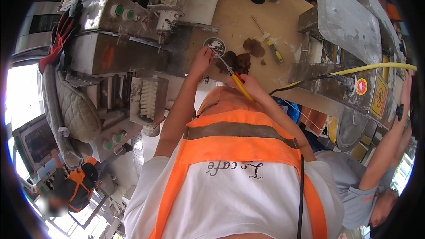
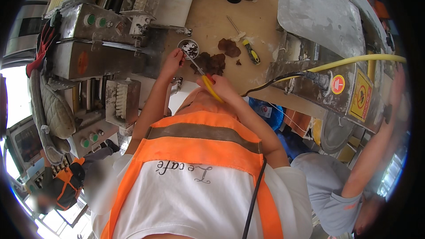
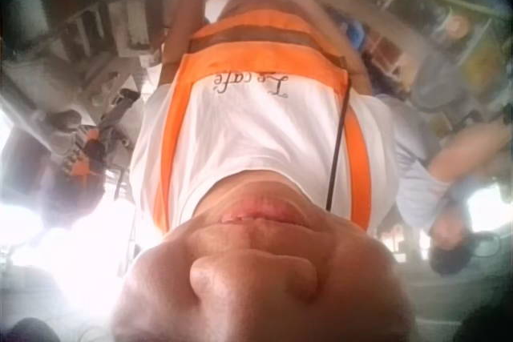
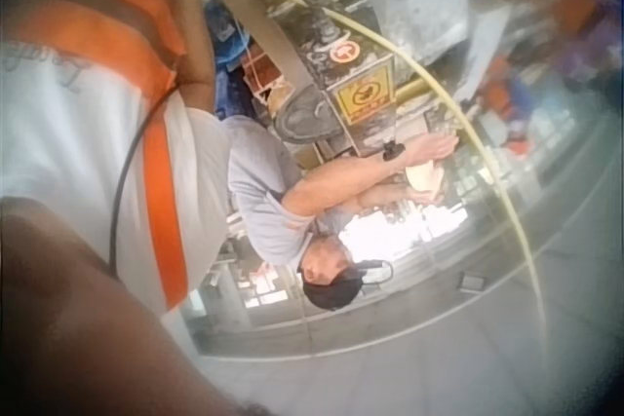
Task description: The person uses yellow-handled scissors to cut small pieces of a dark brown food item over a small metal bowl. The person repeatedly picks up pieces, cuts them, and drops them into the bowl.
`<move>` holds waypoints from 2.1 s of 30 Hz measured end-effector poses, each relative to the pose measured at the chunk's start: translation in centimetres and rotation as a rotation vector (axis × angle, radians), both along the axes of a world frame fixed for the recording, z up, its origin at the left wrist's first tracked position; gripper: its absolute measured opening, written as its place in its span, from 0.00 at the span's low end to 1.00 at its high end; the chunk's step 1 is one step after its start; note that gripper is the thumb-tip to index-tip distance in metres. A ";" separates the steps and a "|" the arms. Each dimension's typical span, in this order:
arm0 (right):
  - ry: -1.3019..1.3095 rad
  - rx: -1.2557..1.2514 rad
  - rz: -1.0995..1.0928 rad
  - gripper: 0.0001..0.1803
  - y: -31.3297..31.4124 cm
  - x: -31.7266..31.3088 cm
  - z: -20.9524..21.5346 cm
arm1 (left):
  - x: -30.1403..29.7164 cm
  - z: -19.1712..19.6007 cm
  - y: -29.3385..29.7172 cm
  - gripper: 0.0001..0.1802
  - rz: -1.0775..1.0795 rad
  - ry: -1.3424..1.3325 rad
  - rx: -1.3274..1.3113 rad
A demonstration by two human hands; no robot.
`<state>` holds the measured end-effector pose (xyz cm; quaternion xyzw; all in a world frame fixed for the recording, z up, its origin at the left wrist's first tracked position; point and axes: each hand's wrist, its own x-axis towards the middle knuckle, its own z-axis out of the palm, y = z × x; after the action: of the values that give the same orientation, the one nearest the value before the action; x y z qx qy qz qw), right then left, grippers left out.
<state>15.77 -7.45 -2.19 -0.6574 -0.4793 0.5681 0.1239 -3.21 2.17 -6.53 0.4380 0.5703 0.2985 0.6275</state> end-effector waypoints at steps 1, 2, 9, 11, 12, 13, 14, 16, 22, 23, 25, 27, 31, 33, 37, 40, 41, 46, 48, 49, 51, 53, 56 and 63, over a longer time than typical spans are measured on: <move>-0.014 0.003 0.017 0.33 0.0 0.0 0.3 | 0.0 -0.1 0.0 0.12 0.007 0.000 0.004; -0.010 0.016 0.011 0.33 -0.1 -0.1 0.4 | 0.0 -0.2 0.0 0.12 0.013 -0.001 0.007; -0.080 0.049 0.034 0.32 0.3 -0.1 2.0 | -0.3 -1.4 -0.1 0.12 -0.064 0.158 0.119; -0.125 0.058 0.036 0.33 0.3 -0.1 2.0 | -0.4 -1.0 0.0 0.13 -0.089 0.163 0.107; -0.139 0.062 0.029 0.33 0.2 0.0 1.6 | -0.4 -0.9 0.1 0.13 -0.101 0.166 0.102; -0.153 0.067 0.022 0.33 0.1 0.0 1.2 | -0.2 0.0 0.1 0.13 -0.060 0.087 0.033; -0.131 0.070 0.003 0.33 0.0 0.2 0.7 | 0.1 1.2 0.2 0.13 -0.021 0.007 -0.036; -0.087 0.076 -0.034 0.34 -0.2 0.4 0.1 | 0.2 2.4 0.1 0.13 0.009 -0.094 -0.149; -0.100 0.037 0.014 0.35 0.0 0.5 0.0 | -0.6 1.9 -0.2 0.12 -0.033 -0.167 -0.236; -0.094 0.038 0.018 0.35 0.0 0.4 -0.2 | -0.7 1.8 -0.2 0.11 -0.032 -0.176 -0.225; -0.082 0.043 0.024 0.34 -0.1 0.4 -0.4 | -0.8 1.4 -0.1 0.10 -0.045 -0.188 -0.216; 0.010 0.010 -0.004 0.33 -0.1 0.2 -0.1 | -1.0 1.1 0.1 0.09 -0.072 -0.196 -0.220; 0.072 -0.017 -0.021 0.31 0.1 0.0 1.3 | -1.1 0.9 0.2 0.08 -0.104 -0.171 -0.196; 0.075 -0.011 -0.013 0.31 0.2 0.1 1.6 | -1.0 1.2 0.2 0.08 -0.146 -0.136 -0.178; 0.046 -0.002 -0.004 0.31 0.3 0.1 1.0 | -0.8 1.5 0.2 0.09 -0.151 -0.121 -0.166; 0.033 -0.005 -0.019 0.33 0.3 0.0 0.7 | -0.9 1.4 0.3 0.09 -0.156 -0.120 -0.162; 0.025 -0.010 -0.018 0.33 0.3 0.0 0.7 | -0.9 1.2 0.4 0.09 -0.154 -0.121 -0.161; -0.016 -0.022 0.019 0.29 0.4 0.2 -0.1 | -0.9 0.9 0.4 0.09 -0.136 -0.086 -0.158; -0.031 -0.006 0.019 0.29 0.2 0.3 -0.4 | -1.1 0.6 0.4 0.09 -0.118 -0.070 -0.165; -0.039 0.002 0.018 0.29 0.1 0.4 -0.5 | -1.1 0.6 0.4 0.09 -0.116 -0.060 -0.168; -0.015 0.006 -0.003 0.28 0.1 0.2 -0.2 | -1.0 0.9 0.4 0.10 -0.111 -0.042 -0.174; -0.009 0.009 -0.006 0.27 0.0 0.1 0.0 | -0.9 1.1 0.4 0.10 -0.113 -0.013 -0.159; -0.014 0.023 0.004 0.29 -0.1 0.0 0.2 | -1.0 1.1 0.3 0.09 -0.118 0.007 -0.138; -0.094 0.068 0.052 0.24 -0.6 0.2 -1.1 | -0.8 1.2 0.1 0.09 -0.065 -0.010 -0.084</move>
<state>16.01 -8.06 -3.30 -0.6661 -0.5207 0.5229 0.1088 -4.00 2.32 -5.37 0.4280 0.5648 0.2557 0.6576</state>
